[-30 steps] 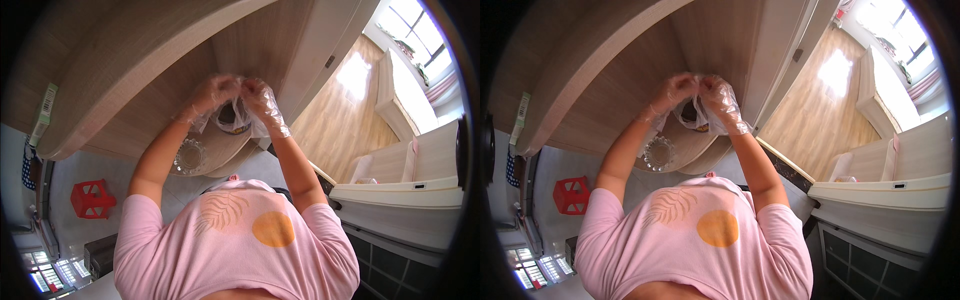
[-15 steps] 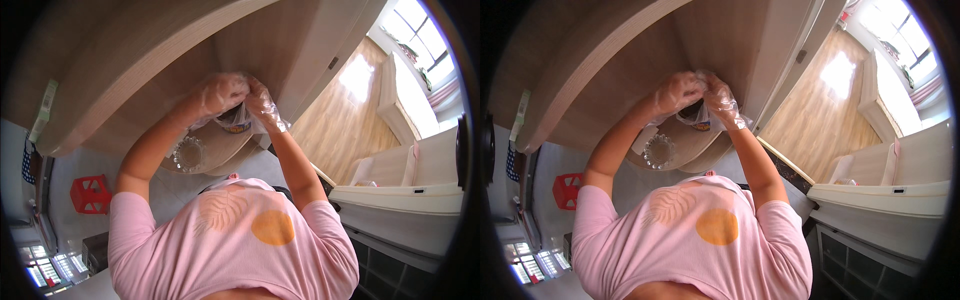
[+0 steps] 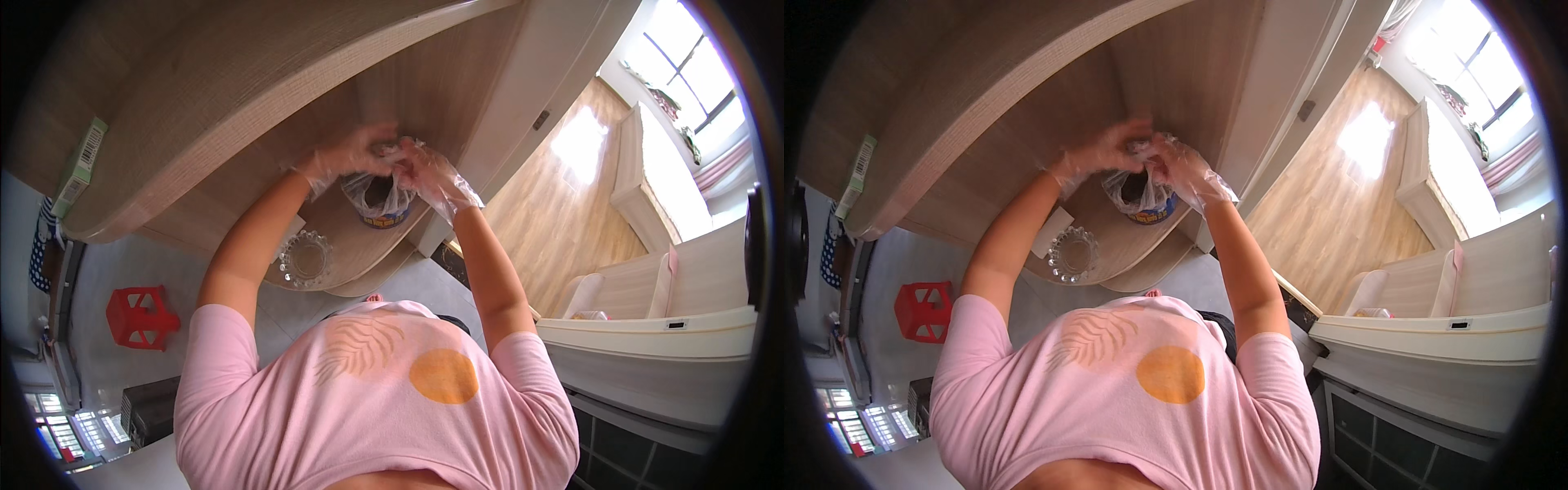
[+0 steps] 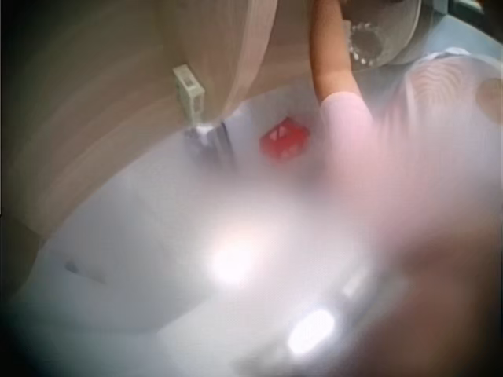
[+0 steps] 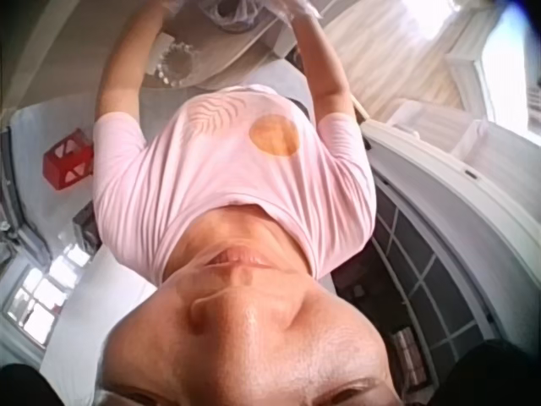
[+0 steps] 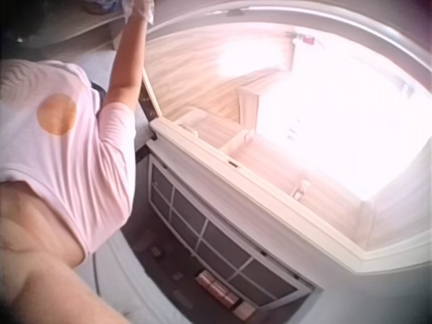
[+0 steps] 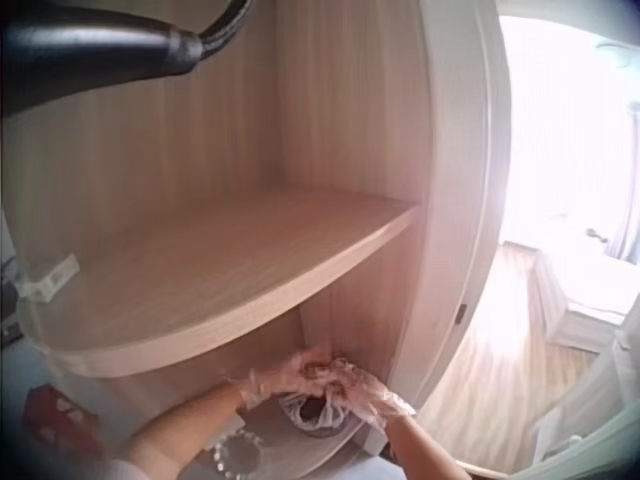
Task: The person organizes a wooden shelving unit by moving various household items. They handle a green box, a glass plate, a plastic bag, a green bottle, a roll of paper towels, a red spray can, a red tray containing scissors and a cloth, and spools of thread. The person picks up, inspects, and places these items onto different shelves.
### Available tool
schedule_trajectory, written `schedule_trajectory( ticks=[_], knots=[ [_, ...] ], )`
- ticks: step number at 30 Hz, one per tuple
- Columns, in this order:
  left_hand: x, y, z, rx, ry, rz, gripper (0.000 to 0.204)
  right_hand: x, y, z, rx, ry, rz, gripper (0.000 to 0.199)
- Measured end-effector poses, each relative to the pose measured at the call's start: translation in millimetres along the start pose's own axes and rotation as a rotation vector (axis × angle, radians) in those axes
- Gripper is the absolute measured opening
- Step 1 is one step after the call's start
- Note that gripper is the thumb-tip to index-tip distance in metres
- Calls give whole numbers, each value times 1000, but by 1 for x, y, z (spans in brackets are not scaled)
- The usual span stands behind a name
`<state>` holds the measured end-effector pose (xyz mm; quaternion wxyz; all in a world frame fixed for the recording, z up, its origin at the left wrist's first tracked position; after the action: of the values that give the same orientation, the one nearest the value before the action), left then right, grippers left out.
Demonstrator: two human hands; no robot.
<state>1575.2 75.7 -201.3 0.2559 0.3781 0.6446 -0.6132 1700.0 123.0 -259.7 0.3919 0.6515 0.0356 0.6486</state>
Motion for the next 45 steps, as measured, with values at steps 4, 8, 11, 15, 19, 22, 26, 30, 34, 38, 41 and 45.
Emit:
schedule_trajectory(
  ticks=[4, 8, 11, 15, 19, 22, 26, 30, 34, 38, 41, 45],
  knots=[
    [41, 17, -1, 118, 113, -224, 27, 13, 10, 0, -47, -134, 397, 25],
    [43, 14, 0, 228, -178, 22, 23, 34, 16, 7, -287, -485, 1226, 18],
    [72, 26, -2, 170, -525, 344, 23, 25, 28, 1, -436, -775, 1535, 13],
    [98, 31, -19, -7, 227, 105, 21, 15, 36, 0, -381, -1083, 1606, 14],
    [101, 29, -13, -143, -178, 429, 23, 28, 49, 31, -423, -967, 1397, 14],
    [155, -1, 7, -309, -409, 20, 24, 6, 22, 45, -447, -734, 1405, 16],
    [151, -4, 23, -402, -413, -683, 24, -33, -38, 59, -511, -535, 1200, 15],
    [186, 3, 33, -394, -359, -25, 24, -87, -96, 27, -567, -17, 326, 23],
    [150, 11, 53, -29, -439, 534, 27, -63, -61, 23, -323, 6, 130, 16],
    [159, 15, 44, 37, -304, 646, 28, -42, -52, 12, -304, -66, 144, 22],
    [160, 11, 38, 1, -383, 458, 28, -26, -65, -3, -233, -374, 819, 18],
    [139, 8, 51, -142, -499, 279, 28, -35, -73, -10, -333, -93, 824, 20]
  ],
)
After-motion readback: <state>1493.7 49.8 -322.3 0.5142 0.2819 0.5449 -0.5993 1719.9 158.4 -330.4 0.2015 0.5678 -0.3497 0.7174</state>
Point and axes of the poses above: each hand's wrist, its own z-axis away from the middle knuckle, its own y-axis out of the palm, x = y × z, the point moved 6 cm from there along -z, towards the middle knuckle, and after that the axes turned 8 degrees about -z, right-handed, at the moved point
